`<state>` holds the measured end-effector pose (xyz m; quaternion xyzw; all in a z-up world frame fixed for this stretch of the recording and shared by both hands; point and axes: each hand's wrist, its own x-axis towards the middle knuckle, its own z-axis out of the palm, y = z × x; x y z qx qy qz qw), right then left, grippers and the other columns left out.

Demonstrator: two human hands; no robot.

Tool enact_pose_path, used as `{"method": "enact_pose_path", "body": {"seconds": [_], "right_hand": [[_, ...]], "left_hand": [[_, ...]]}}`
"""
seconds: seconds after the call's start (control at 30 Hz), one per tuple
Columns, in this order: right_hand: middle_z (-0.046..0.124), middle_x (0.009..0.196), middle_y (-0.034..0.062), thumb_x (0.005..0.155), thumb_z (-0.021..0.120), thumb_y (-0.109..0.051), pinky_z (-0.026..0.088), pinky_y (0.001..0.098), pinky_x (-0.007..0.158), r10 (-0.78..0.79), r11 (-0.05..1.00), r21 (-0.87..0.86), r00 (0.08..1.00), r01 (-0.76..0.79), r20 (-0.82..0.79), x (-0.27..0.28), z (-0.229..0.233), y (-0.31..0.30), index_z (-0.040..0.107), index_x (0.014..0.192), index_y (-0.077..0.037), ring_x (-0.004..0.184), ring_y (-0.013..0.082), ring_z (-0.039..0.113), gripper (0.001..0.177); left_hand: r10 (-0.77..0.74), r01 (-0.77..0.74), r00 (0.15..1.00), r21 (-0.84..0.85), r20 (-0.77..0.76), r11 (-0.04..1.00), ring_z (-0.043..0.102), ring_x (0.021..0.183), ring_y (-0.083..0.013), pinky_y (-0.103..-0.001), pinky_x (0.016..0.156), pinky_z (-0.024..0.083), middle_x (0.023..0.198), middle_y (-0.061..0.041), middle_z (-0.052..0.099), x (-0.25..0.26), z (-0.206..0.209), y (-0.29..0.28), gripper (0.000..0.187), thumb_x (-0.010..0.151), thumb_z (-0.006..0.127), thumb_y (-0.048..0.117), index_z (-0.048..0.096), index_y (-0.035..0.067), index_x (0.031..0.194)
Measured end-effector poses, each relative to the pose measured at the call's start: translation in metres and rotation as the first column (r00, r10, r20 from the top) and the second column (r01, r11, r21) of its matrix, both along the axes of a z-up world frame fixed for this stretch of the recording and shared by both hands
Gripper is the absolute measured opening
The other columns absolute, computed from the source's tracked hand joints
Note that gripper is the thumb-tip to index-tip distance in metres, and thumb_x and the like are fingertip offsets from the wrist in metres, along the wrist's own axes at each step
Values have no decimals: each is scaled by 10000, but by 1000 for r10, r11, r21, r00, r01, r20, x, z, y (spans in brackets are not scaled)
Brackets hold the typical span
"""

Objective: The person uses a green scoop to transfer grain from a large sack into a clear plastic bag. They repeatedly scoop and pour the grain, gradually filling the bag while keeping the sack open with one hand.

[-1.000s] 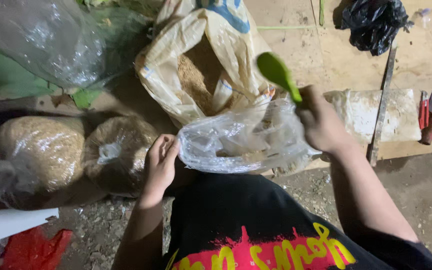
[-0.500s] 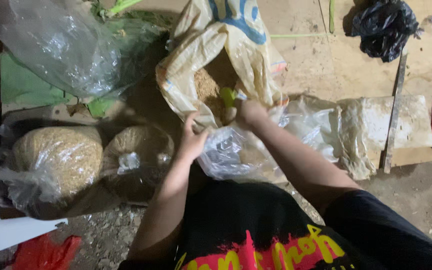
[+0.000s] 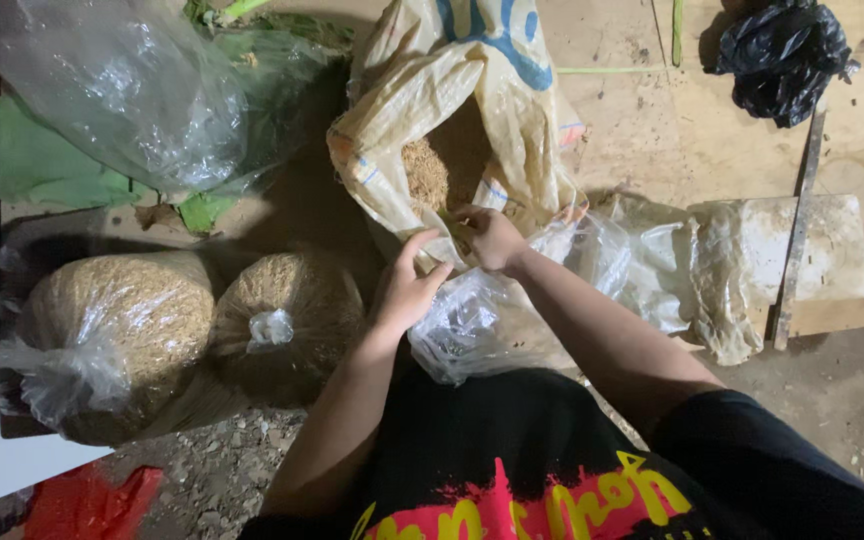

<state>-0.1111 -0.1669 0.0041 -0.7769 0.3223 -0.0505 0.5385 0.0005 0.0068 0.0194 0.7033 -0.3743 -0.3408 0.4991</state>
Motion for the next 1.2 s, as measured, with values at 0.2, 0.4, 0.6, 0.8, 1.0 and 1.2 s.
{"method": "enact_pose_path", "body": {"seconds": [0.2,0.4,0.6,0.8,1.0,1.2], "right_hand": [[693,842,74,1005,673,-191,489,289,627,-114,981,151,990,125,-78,-11,10,-15,711,1287,-91,672,113,565,301],[702,824,22,1010,610,-127,460,251,576,-46,995,89,996,39,82,-49,52,-45,742,1255,-100,652,71,553,279],[729,931,-25,1011,592,-39,463,223,609,-63,989,140,980,36,188,-99,102,-48,735,1246,-62,690,53,534,275],[736,1216,31,988,527,32,543,241,730,-17,986,167,985,-13,174,-154,141,-40,712,1263,-61,832,79,631,343],[709,1351,89,931,567,100,562,283,991,161,976,112,964,-187,210,-198,146,-28,698,1306,-75,1157,131,700,434],[730,1320,43,920,594,73,583,300,926,157,984,73,986,-160,48,-213,132,-12,686,1324,-109,1061,109,703,452]], "left_hand": [[51,-49,990,-21,132,999,481,1419,-389,-494,1136,422,1546,-198,449,-7,40,18,600,941,716,209,499,146,1497],[10,51,847,-100,532,994,539,1325,-341,-520,1046,481,1453,-199,528,-33,103,34,634,846,804,318,562,117,1397],[-317,147,816,357,484,923,746,780,-224,-361,699,597,1037,-128,763,-47,117,14,413,914,715,279,659,130,1296],[-113,26,853,174,509,984,754,796,-194,-345,710,606,1018,-99,790,-46,112,1,223,995,623,175,746,94,1163],[-88,-97,894,380,440,920,766,838,-264,-369,764,589,1010,-103,788,-40,126,2,227,1008,604,214,766,115,1132],[-15,-155,900,352,435,923,749,896,-333,-409,793,567,1009,-162,766,-42,118,7,252,979,611,236,766,102,1127]]}}
